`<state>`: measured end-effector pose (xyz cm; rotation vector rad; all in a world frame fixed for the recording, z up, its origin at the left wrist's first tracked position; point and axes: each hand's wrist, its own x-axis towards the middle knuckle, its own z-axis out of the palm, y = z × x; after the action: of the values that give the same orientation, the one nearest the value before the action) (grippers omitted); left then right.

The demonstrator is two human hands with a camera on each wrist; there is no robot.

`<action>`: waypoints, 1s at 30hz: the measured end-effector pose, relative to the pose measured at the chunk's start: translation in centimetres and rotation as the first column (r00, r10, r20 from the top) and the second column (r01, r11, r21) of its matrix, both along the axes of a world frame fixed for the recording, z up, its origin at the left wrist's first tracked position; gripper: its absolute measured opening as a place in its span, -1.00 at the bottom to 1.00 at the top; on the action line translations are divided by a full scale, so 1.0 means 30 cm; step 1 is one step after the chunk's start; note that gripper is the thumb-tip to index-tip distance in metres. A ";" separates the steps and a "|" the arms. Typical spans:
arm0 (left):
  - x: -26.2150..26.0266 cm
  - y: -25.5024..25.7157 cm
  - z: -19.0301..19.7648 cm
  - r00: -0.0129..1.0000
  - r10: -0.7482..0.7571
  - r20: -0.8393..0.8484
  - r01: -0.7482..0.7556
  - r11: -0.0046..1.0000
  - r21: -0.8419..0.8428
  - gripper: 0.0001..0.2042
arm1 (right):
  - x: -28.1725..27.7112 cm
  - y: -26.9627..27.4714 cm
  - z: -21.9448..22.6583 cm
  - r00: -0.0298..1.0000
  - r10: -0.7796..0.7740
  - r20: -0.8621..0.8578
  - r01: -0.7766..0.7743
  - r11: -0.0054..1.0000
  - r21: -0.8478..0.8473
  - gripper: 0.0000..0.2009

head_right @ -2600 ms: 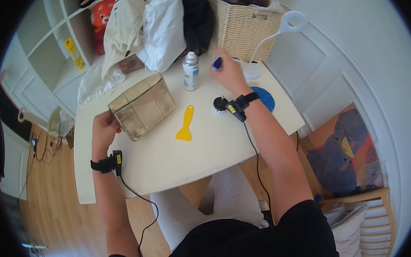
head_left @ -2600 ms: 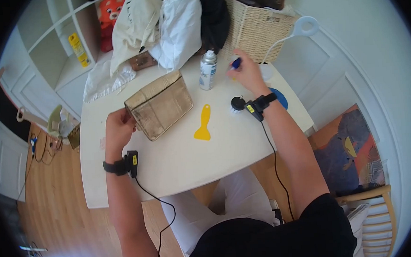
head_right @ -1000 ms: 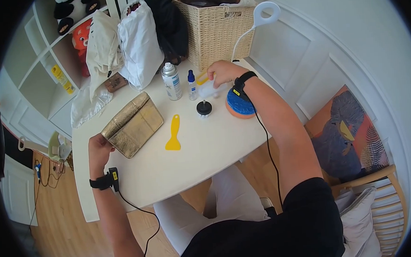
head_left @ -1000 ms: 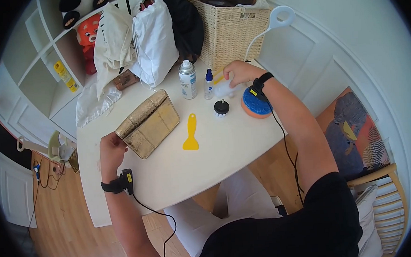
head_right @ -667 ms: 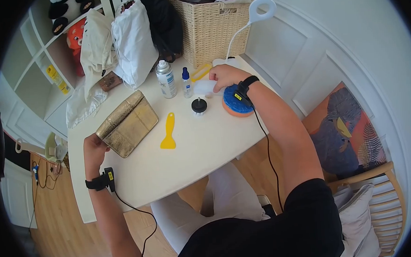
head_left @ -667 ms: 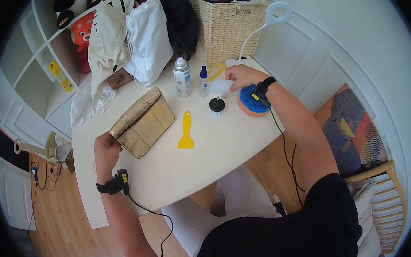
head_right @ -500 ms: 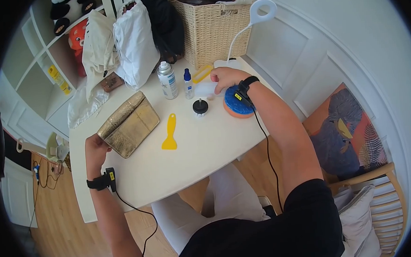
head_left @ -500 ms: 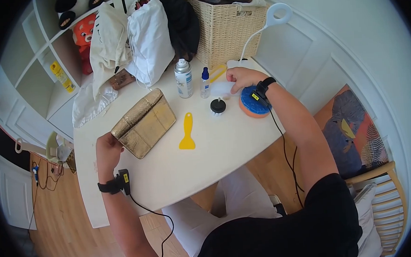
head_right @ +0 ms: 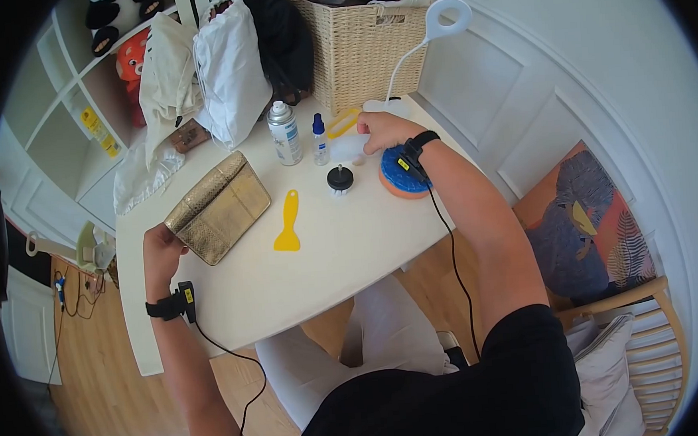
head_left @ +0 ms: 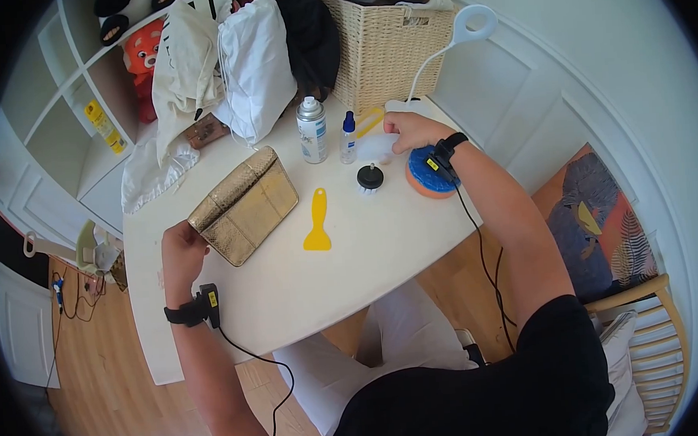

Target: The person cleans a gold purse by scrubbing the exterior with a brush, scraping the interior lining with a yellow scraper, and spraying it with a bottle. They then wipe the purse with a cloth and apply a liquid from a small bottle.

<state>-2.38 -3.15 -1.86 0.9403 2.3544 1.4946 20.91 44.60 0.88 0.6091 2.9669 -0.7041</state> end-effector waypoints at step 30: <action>-0.015 -0.004 -0.019 1.000 -0.008 0.002 0.008 1.000 0.002 -0.88 | 0.014 -0.017 0.064 0.998 0.060 -0.019 -0.060 0.998 -0.014 -0.57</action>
<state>-2.84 -3.28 -2.45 0.9468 2.3456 1.4945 21.34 44.09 2.79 0.5129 2.9799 -0.7298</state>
